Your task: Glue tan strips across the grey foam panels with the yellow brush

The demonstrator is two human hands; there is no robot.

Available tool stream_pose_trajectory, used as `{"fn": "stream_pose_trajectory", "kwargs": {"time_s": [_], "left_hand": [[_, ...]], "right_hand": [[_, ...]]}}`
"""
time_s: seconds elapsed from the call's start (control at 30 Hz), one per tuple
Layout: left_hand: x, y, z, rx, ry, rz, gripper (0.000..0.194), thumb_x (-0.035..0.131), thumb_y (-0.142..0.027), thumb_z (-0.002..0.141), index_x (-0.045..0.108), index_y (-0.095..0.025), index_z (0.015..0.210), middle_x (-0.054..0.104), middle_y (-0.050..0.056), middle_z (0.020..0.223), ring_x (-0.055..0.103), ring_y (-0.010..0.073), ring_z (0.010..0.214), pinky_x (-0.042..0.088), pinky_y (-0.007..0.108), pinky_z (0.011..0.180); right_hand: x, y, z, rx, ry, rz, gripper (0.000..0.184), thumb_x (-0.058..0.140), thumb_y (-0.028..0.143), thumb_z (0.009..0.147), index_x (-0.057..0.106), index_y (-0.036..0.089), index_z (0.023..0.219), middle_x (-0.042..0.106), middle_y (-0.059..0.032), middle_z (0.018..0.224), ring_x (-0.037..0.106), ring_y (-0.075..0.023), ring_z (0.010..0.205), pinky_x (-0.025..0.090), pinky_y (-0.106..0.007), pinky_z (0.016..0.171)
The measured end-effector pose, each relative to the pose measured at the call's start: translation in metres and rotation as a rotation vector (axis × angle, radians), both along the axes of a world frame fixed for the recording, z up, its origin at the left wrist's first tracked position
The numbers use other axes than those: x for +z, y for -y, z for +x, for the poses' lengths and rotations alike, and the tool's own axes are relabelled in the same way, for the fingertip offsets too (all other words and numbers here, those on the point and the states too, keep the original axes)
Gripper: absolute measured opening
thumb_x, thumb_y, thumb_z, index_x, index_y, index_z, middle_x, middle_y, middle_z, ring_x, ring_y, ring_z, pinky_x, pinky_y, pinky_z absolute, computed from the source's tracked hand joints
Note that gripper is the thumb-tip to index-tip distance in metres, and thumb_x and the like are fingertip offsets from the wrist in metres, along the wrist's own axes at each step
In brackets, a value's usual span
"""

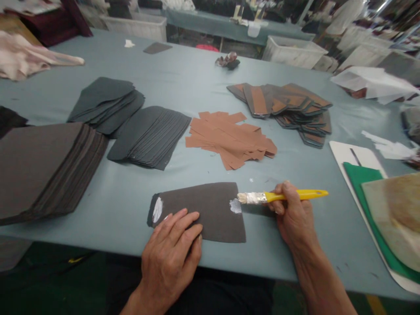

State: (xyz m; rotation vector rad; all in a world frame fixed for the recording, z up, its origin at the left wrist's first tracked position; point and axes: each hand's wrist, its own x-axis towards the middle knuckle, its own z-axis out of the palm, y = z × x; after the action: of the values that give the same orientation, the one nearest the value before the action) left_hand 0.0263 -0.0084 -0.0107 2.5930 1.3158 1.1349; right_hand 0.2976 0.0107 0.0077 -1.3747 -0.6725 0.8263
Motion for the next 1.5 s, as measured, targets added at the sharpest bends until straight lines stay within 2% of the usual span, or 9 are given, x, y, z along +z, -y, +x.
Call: {"fn": "stream_pose_trajectory", "kwargs": {"time_s": [0.13,0.63,0.83,1.07,1.5], "left_hand": [[0.0010,-0.0003,0.0000,-0.002,0.003,0.006,0.016,0.064,-0.009,0.098,0.071,-0.021,0.107,0.079,0.005,0.120,0.071,0.0259,0.119,0.048,0.042,0.109],[0.0027,-0.0005,0.0005,0.004,-0.003,-0.003,0.016,0.064,-0.010,0.097,0.070,-0.022,0.106,0.080,0.004,0.118,0.073,0.0253,0.117,0.049,0.041,0.109],[0.0029,-0.0005,0.0005,0.002,0.006,-0.005,0.017,0.065,-0.010,0.096,0.070,-0.022,0.106,0.080,0.004,0.118,0.073,0.0250,0.117,0.049,0.041,0.110],[0.0023,-0.0006,0.0007,-0.001,0.009,-0.011,0.017,0.066,-0.009,0.095,0.070,-0.021,0.107,0.080,0.004,0.118,0.072,0.0256,0.117,0.049,0.042,0.109],[0.0030,-0.0002,0.0004,0.006,0.002,-0.004,0.018,0.066,-0.010,0.095,0.070,-0.022,0.107,0.080,0.004,0.118,0.074,0.0250,0.116,0.051,0.041,0.109]], "right_hand": [[0.0009,-0.0006,0.0002,-0.005,0.000,0.006,0.046,0.078,0.065,0.082,0.059,0.024,0.075,0.035,0.0116,0.043,0.039,-0.0094,0.043,0.042,-0.024,0.051],[0.0013,0.0023,-0.0036,0.028,0.068,0.003,0.045,0.075,0.064,0.087,0.061,0.023,0.076,0.040,0.0095,0.044,0.040,-0.0104,0.044,0.036,-0.025,0.049],[0.0001,0.0026,-0.0026,0.042,0.081,-0.004,0.042,0.073,0.063,0.090,0.061,0.024,0.078,0.040,0.0099,0.045,0.042,-0.0107,0.046,0.040,-0.025,0.053],[0.0005,0.0037,-0.0029,0.044,0.098,-0.002,0.043,0.072,0.062,0.091,0.061,0.024,0.077,0.040,0.0098,0.045,0.043,-0.0104,0.046,0.041,-0.025,0.053],[0.0018,0.0025,-0.0052,0.031,0.100,-0.001,0.043,0.074,0.062,0.088,0.061,0.024,0.075,0.039,0.0095,0.044,0.040,-0.0106,0.044,0.036,-0.025,0.048]]}}
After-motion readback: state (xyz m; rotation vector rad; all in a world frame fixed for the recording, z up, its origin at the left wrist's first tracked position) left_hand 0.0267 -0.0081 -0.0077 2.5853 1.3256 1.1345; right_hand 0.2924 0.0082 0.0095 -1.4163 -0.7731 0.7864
